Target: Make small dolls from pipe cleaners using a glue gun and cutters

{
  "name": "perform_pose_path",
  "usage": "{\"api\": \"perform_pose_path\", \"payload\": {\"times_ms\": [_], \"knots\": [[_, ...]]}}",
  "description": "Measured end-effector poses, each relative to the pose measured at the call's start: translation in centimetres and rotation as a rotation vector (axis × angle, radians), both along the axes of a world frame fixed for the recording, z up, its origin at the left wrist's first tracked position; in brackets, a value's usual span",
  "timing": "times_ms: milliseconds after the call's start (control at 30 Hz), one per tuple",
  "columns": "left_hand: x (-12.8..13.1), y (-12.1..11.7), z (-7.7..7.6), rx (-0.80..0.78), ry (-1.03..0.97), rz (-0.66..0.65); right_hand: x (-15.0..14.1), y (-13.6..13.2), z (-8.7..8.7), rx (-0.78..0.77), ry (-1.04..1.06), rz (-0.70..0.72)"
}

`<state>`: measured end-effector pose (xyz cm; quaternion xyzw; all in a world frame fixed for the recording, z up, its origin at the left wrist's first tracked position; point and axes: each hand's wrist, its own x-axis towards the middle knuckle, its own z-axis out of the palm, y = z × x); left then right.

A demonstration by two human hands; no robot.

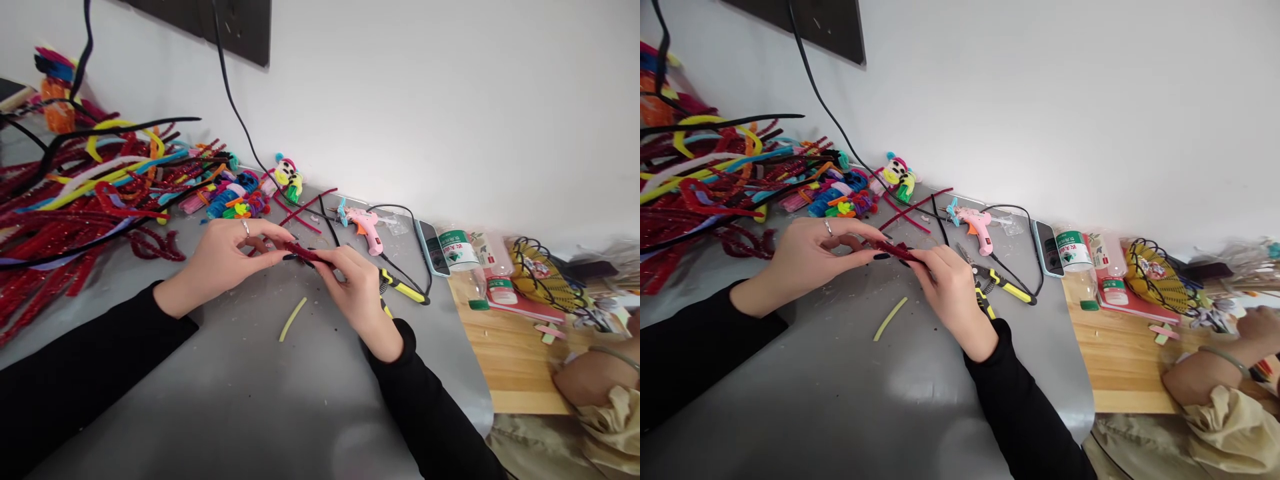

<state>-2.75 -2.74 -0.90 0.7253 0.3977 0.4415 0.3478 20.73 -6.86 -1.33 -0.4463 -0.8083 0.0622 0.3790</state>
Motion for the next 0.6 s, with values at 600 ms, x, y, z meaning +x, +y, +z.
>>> {"api": "perform_pose_path", "payload": {"times_ms": [600], "knots": [[0.22, 0.11, 0.2, -0.07, -0.12, -0.064, -0.29, -0.06, 0.37, -0.071, 0.139, 0.053]]}}
